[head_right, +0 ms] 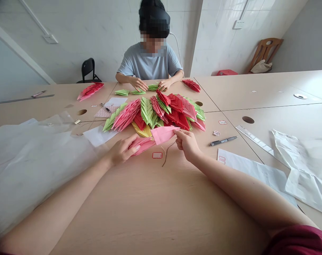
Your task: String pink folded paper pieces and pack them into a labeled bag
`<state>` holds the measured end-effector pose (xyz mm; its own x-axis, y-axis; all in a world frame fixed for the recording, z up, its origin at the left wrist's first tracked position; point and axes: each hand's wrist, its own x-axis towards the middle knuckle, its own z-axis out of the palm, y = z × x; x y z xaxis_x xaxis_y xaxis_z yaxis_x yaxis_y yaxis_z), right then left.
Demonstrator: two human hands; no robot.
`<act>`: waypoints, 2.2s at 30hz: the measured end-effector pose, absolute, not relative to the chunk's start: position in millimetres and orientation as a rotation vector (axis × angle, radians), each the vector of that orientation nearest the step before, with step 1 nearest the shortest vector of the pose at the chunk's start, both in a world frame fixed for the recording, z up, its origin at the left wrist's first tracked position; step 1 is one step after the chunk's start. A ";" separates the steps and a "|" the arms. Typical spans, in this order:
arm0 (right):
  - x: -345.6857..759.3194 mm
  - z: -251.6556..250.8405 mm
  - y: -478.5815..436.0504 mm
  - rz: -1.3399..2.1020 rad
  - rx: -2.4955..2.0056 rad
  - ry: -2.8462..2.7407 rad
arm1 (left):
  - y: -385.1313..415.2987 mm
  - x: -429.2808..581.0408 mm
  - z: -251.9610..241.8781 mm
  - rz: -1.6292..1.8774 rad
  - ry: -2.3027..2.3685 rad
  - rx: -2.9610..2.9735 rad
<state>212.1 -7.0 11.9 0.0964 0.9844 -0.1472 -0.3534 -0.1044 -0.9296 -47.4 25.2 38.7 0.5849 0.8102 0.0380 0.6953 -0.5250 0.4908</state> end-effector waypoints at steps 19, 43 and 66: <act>212.3 12.3 -8.2 1.350 -1.035 -0.790 | 26.3 -47.5 35.7 0.313 1.208 2.340; 213.2 12.2 -9.9 1.303 -1.073 -0.875 | 22.3 -43.3 35.8 0.385 1.419 2.564; 208.7 10.4 -15.6 0.925 -0.967 -1.371 | 33.5 -57.5 20.5 0.957 1.433 3.105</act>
<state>208.7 -15.6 10.4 0.0032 0.9377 0.3474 0.0290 0.3472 -0.9374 -57.5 33.5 20.5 0.5488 0.5690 0.6124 0.7836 -0.6053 -0.1399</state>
